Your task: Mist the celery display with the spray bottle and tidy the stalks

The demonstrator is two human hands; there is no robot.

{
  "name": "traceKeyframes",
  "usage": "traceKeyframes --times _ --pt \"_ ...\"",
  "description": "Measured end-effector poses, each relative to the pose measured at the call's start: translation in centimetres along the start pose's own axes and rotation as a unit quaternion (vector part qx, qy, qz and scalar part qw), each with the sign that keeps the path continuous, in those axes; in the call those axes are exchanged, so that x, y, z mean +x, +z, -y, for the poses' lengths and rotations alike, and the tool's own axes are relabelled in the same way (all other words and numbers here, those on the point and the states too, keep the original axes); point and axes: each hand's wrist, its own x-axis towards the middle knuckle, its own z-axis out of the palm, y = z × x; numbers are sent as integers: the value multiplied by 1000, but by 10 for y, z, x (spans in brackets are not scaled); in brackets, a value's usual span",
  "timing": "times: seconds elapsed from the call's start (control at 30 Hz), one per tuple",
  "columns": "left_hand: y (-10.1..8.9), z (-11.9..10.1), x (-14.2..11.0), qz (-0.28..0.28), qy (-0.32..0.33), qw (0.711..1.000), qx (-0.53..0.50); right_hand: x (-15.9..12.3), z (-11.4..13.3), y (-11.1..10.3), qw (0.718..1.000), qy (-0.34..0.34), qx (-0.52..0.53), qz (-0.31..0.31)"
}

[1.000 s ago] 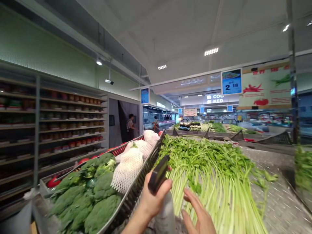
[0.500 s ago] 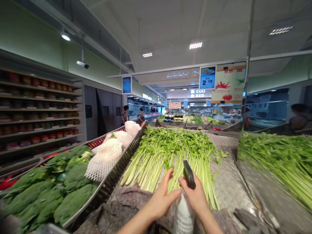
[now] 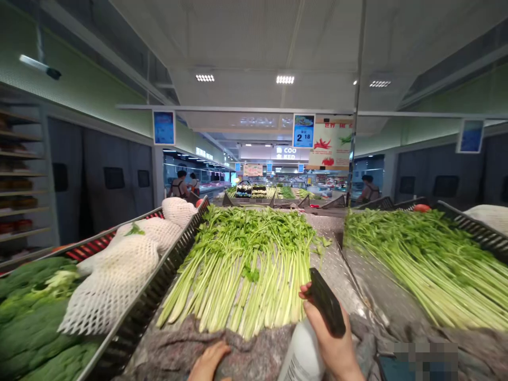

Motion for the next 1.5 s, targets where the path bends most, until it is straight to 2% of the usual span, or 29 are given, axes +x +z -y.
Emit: traceKeyframes --times 0.1,0.23,0.33,0.47,0.67,0.87,1.0,1.17,1.33,1.5 --pt "-21 -12 8 -116 13 987 -111 5 13 -6 998 -46 -46 -23" --pt "-65 -18 17 -259 23 941 -216 3 20 -9 991 -69 -106 -52" --pt "-92 -10 18 -329 -3 909 -255 -4 17 -9 988 -67 -130 -56" --pt "-111 5 10 -394 -51 872 -285 -15 12 -13 985 -75 -145 -55" --pt "-132 12 6 -428 -78 851 -295 -24 3 -22 982 -72 -169 -33" --pt "-144 -4 25 -458 -19 834 -306 -26 0 -21 980 -88 -175 28" --pt "-142 -19 35 -450 6 839 -307 -23 12 -8 980 -91 -166 58" --pt "-138 -30 34 -437 15 843 -312 -19 30 9 980 -87 -149 100" --pt "-139 -27 29 -440 10 846 -302 -17 40 18 987 -98 -87 94" --pt "-139 -20 24 -445 4 846 -295 -21 35 38 985 -91 -45 143"
